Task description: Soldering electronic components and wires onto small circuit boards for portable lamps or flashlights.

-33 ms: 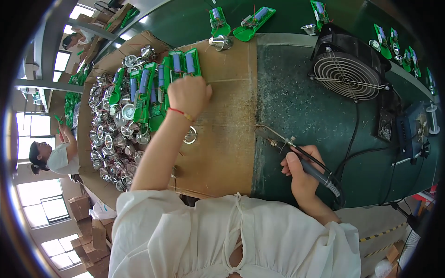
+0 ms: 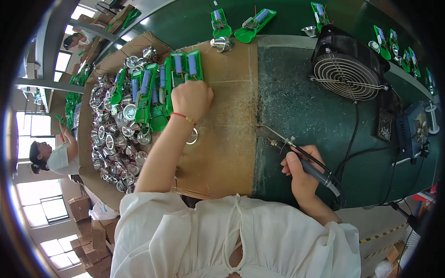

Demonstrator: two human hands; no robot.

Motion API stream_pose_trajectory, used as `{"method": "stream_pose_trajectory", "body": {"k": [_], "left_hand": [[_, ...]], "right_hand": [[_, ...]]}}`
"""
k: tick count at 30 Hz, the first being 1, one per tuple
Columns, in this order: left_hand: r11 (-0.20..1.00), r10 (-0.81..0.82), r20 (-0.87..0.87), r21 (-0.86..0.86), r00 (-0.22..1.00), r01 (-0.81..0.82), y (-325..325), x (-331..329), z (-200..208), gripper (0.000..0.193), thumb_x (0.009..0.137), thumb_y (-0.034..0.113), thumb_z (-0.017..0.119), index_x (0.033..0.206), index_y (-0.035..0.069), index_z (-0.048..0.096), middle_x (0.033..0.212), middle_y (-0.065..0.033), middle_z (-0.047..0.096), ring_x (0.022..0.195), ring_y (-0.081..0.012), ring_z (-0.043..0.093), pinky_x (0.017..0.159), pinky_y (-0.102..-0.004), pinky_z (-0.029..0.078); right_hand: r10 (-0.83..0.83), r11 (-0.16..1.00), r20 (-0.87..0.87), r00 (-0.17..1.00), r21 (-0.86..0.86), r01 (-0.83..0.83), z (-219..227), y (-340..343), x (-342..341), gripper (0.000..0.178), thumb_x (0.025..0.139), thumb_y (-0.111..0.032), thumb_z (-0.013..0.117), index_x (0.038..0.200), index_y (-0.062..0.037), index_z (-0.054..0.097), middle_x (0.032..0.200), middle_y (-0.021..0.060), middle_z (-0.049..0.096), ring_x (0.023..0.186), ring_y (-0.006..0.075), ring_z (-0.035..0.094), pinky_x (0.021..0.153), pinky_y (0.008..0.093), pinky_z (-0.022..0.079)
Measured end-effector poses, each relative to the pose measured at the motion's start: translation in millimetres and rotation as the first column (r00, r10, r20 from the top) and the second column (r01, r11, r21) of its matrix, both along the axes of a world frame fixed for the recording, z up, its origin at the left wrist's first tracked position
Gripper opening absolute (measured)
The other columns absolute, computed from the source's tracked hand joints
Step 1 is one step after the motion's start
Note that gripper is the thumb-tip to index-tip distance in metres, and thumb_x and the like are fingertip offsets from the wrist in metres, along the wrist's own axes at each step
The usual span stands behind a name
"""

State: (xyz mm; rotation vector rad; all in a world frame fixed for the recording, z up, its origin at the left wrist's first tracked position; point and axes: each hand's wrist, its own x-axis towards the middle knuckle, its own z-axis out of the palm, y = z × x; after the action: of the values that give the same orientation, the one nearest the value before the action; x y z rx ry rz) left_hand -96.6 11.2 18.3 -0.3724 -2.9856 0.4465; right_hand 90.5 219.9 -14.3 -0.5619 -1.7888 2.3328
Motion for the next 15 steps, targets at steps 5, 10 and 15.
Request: {"method": "stream_pose_trajectory", "body": {"k": [5, 10, 15], "left_hand": [[0.991, -0.049, 0.101, 0.131, 0.994, 0.036, 4.9, 71.9, 15.9, 0.026, 0.075, 0.022, 0.052, 0.054, 0.012, 0.063, 0.055, -0.0095, 0.061, 0.053, -0.022, 0.063, 0.047, -0.0332, 0.049], [0.875, -0.06, -0.117, 0.472, 0.991, 0.109, -15.5, 123.2, 16.9, 0.04, 0.077, 0.046, 0.057, 0.056, 0.011, 0.052, 0.047, -0.0092, 0.052, 0.042, -0.0268, 0.055, 0.038, -0.0367, 0.043], [0.98, 0.105, -0.075, 0.176, 0.992, -0.09, -50.5, 114.2, -2.4, 0.033, 0.078, 0.041, 0.059, 0.078, 0.01, 0.049, 0.067, -0.0071, 0.056, 0.052, -0.0248, 0.058, 0.04, -0.0337, 0.044]], "right_hand": [[-0.06, 0.997, -0.057, 0.997, 0.053, 0.063, -5.6, 4.0, 4.3, 0.013, 0.082, -0.011, 0.058, 0.087, -0.0013, 0.051, 0.065, 0.0077, 0.058, 0.05, 0.0088, 0.052, 0.046, 0.0191, 0.041], [-0.096, 0.991, -0.097, 0.991, 0.081, 0.104, -1.9, 4.4, 10.7, 0.012, 0.082, -0.011, 0.058, 0.087, -0.0011, 0.051, 0.064, 0.0074, 0.057, 0.049, 0.0082, 0.051, 0.045, 0.0189, 0.04], [-0.048, 0.993, -0.136, 0.99, 0.103, 0.062, 0.9, -0.4, 10.5, 0.012, 0.083, -0.011, 0.057, 0.086, -0.0004, 0.05, 0.063, 0.0076, 0.057, 0.048, 0.0083, 0.05, 0.044, 0.019, 0.04]]}}
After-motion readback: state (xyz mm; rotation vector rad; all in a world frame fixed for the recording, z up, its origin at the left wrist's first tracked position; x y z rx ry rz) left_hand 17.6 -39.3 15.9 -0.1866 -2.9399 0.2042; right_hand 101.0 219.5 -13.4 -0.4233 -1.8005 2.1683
